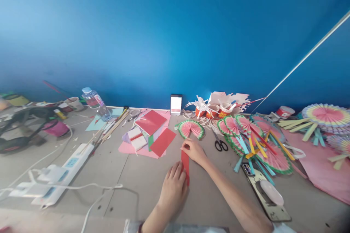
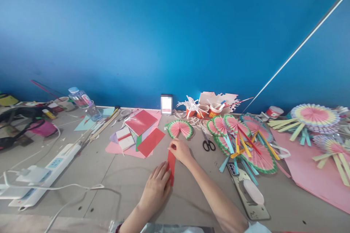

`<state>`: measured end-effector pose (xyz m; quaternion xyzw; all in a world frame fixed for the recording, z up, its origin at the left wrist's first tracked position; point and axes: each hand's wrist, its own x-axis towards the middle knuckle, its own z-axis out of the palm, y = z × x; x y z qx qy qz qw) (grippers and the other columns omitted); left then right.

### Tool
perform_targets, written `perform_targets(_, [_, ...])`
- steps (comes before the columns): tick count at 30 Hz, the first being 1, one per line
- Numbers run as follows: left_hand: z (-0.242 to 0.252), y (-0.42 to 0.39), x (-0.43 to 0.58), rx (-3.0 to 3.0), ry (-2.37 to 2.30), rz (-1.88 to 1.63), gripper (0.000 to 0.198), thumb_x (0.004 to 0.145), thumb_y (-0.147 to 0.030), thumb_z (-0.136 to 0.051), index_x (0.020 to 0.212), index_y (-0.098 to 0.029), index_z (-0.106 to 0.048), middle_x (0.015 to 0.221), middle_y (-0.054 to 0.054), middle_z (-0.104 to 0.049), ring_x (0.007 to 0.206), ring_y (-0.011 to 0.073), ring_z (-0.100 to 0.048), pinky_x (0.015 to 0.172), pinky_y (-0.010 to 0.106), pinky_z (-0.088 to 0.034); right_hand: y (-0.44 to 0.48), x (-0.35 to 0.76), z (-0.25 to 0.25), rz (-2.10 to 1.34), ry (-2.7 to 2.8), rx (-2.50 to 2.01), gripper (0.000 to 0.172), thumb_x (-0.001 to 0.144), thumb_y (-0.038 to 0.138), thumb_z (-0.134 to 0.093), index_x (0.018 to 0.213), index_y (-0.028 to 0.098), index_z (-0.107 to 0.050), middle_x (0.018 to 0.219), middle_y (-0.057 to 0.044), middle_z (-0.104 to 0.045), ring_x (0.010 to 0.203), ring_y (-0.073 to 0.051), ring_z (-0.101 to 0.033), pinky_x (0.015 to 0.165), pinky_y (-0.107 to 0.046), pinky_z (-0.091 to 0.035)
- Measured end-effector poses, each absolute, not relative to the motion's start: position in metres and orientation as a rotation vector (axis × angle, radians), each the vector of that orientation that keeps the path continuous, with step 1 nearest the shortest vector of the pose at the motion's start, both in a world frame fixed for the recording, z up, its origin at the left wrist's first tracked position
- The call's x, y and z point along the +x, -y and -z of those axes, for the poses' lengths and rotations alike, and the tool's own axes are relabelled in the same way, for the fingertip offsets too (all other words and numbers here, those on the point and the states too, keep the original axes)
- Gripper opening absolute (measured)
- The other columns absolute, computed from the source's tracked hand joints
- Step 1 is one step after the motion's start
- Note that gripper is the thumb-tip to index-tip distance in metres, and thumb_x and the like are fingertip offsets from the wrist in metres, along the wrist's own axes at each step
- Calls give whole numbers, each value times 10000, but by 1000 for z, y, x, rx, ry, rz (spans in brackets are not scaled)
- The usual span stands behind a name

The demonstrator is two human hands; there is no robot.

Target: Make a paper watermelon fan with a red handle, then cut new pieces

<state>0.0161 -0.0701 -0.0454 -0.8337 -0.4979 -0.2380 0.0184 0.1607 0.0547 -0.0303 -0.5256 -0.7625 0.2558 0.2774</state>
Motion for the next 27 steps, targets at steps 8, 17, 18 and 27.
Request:
perform_targets(8, [49,69,15,-2599,1534,716,310,776,-92,-450,1055,-159,-570,1242,137,-578,1157,272,-524,921,450,-482,-62,157,40,-625,1958,-1480,83,767,234,-597,689,205,-595,791,-19,-626,690,-151,-583,637,-244,-427])
perform_targets(17, [43,71,14,-2618,1562,757,334,749,-81,-465,1059,-160,-564,1258,130,-569,1174,264,-512,942,442,-474,-61,157,40,-598,1878,-1497,105,782,253,-583,691,203,-572,753,-13,-614,704,-162,-571,671,-261,-421])
perform_targets(18, [42,71,14,-2626,1567,758,338,745,-83,-469,1060,-160,-564,1260,129,-568,1176,266,-510,943,444,-474,-59,159,39,-612,1885,-1482,104,782,260,-587,697,202,-573,752,-10,-609,693,-158,-564,669,-261,-423])
perform_targets(27, [40,72,14,-2631,1595,711,339,762,-91,-456,1075,-178,-554,1263,126,-564,1177,270,-511,936,458,-471,-39,165,32,-795,1995,-1362,126,733,250,-665,637,196,-603,837,11,-571,631,-99,-545,621,-226,-427])
